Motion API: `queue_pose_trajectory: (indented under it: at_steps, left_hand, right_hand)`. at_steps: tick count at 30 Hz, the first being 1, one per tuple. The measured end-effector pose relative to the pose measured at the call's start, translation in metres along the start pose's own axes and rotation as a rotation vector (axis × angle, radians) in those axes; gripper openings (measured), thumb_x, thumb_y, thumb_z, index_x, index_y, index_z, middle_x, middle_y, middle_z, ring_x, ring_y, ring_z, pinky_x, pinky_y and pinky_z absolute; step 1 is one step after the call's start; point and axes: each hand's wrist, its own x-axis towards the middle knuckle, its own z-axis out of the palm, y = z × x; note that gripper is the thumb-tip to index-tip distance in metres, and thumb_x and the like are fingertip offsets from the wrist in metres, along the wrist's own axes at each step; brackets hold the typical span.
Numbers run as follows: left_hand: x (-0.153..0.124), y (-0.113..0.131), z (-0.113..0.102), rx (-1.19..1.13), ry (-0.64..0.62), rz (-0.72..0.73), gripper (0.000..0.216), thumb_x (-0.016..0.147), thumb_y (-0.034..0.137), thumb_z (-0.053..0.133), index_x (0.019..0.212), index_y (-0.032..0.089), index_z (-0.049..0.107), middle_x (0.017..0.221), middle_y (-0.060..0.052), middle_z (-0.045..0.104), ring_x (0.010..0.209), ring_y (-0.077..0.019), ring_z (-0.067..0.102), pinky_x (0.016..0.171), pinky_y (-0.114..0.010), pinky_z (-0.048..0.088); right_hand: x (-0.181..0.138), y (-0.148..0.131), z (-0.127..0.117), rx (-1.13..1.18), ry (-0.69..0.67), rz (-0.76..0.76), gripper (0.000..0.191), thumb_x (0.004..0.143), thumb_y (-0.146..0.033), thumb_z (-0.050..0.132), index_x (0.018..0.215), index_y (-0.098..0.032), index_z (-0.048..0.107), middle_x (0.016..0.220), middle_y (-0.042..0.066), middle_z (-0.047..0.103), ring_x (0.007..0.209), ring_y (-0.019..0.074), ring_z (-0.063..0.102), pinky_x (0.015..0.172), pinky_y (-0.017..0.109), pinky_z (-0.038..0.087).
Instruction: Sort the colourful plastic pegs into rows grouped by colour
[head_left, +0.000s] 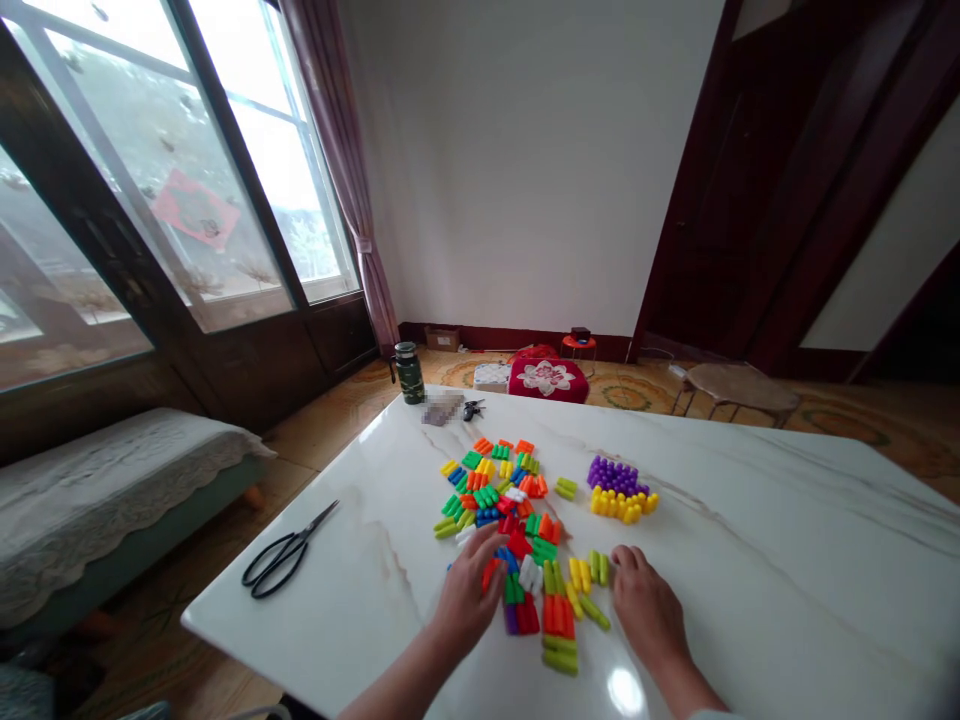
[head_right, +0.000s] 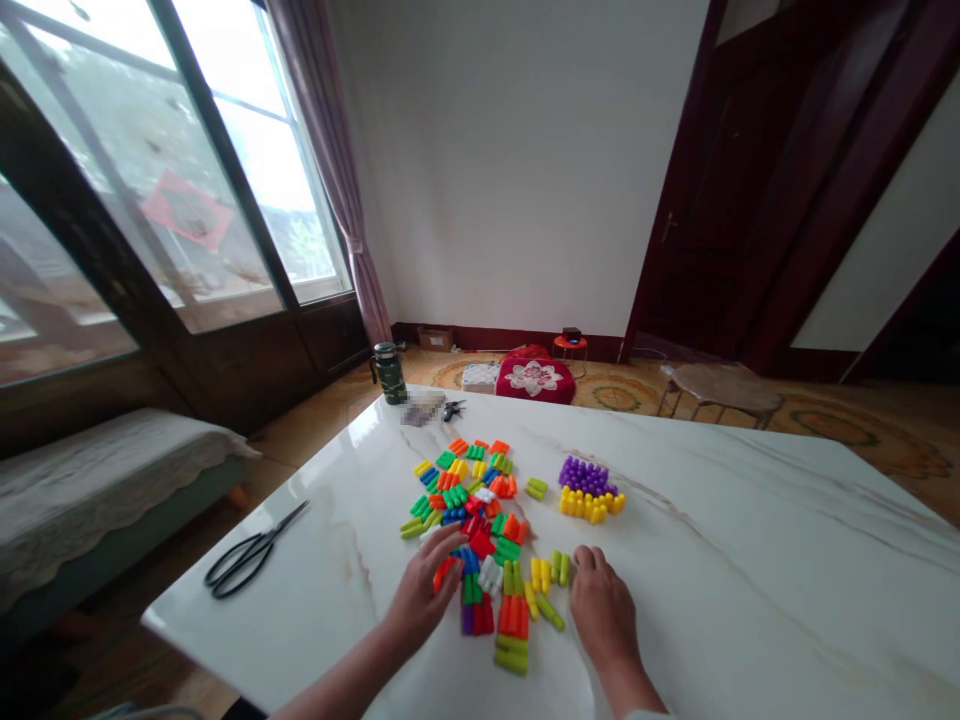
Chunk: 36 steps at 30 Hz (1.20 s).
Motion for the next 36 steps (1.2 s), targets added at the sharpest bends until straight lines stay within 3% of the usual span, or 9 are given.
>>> queue_pose_trajectory:
  at_steps: [2,4,7,10,13,20,28,32,36]
  left_hand:
    - [0.031,-0.003,-0.002,-0.034,0.049,-0.007,0.031,0.092,0.023,0.044,0.117,0.023,0.062,0.126,-0.01,0.061,0.115,-0.0217,0.058,0.098,-0.038,0.049]
    - [0.068,-0.01,-0.005,0.094,0.061,-0.085,0.031,0.091,0.02,0.045,0.118,0.022,0.06,0.122,-0.01,0.061,0.114,-0.02,0.058,0.099,-0.036,0.048]
    - [0.124,-0.028,-0.01,0.395,-0.053,-0.329,0.042,0.088,0.018,0.047,0.129,0.024,0.054,0.129,-0.009,0.057,0.123,-0.0226,0.051,0.103,-0.039,0.042]
    - [0.166,-0.048,-0.005,0.457,-0.189,-0.43,0.054,0.076,0.02,0.061,0.129,0.022,0.054,0.123,-0.013,0.061,0.116,-0.0287,0.056,0.092,-0.04,0.048]
    - [0.186,-0.06,0.008,0.499,-0.322,-0.486,0.055,0.067,0.023,0.07,0.122,0.026,0.061,0.117,-0.011,0.064,0.107,-0.0291,0.062,0.085,-0.038,0.05]
    - [0.186,-0.061,0.026,0.556,-0.354,-0.456,0.048,0.068,0.018,0.068,0.116,0.025,0.065,0.121,-0.013,0.062,0.112,-0.0306,0.059,0.088,-0.038,0.048]
    - [0.176,-0.03,0.007,0.386,-0.344,-0.206,0.046,0.073,0.02,0.062,0.12,0.024,0.064,0.114,-0.006,0.067,0.107,-0.0237,0.061,0.092,-0.031,0.046]
    - [0.168,-0.01,-0.002,0.257,-0.415,-0.072,0.044,0.072,0.023,0.066,0.116,0.025,0.067,0.105,-0.003,0.07,0.094,-0.0193,0.064,0.085,-0.027,0.048]
    - [0.168,-0.008,-0.003,0.166,-0.531,-0.023,0.039,0.068,0.029,0.074,0.107,0.026,0.072,0.096,0.002,0.072,0.079,-0.014,0.064,0.074,-0.021,0.049]
  right_hand:
    - [0.0,0.0,0.001,0.001,-0.001,-0.002,0.019,0.088,-0.007,0.043,0.086,-0.022,0.054,0.083,0.001,0.059,0.066,0.014,0.06,0.058,0.027,0.034]
    - [0.0,0.0,0.001,-0.001,-0.007,-0.002,0.019,0.088,-0.007,0.043,0.086,-0.023,0.053,0.083,0.001,0.059,0.066,0.0144,0.06,0.059,0.027,0.034]
    - [0.0,0.0,0.001,-0.005,-0.016,0.002,0.018,0.087,-0.007,0.044,0.086,-0.023,0.052,0.083,0.001,0.059,0.067,0.0147,0.06,0.06,0.028,0.034]
    - [0.0,0.0,0.0,-0.009,-0.025,0.003,0.019,0.086,-0.006,0.044,0.086,-0.023,0.051,0.083,0.001,0.059,0.07,0.0152,0.06,0.061,0.028,0.034]
    - [0.001,-0.001,0.0,-0.022,-0.039,0.008,0.019,0.086,-0.005,0.045,0.087,-0.024,0.051,0.083,0.001,0.059,0.071,0.0156,0.06,0.062,0.028,0.034]
    - [0.001,-0.003,-0.002,-0.039,-0.06,0.016,0.018,0.086,-0.006,0.046,0.087,-0.022,0.052,0.083,0.002,0.058,0.072,0.0162,0.06,0.064,0.028,0.033]
    - [0.002,-0.007,-0.008,-0.044,-0.095,0.042,0.016,0.087,-0.006,0.046,0.087,-0.021,0.053,0.084,0.002,0.058,0.072,0.0155,0.059,0.063,0.028,0.031]
    - [0.002,-0.008,-0.01,-0.034,-0.095,0.045,0.015,0.087,-0.007,0.046,0.086,-0.02,0.053,0.085,0.002,0.057,0.071,0.0149,0.058,0.063,0.028,0.031]
    - [0.002,-0.007,-0.01,-0.032,-0.099,0.044,0.016,0.087,-0.006,0.045,0.088,-0.02,0.053,0.086,0.002,0.058,0.072,0.0149,0.058,0.063,0.028,0.031]
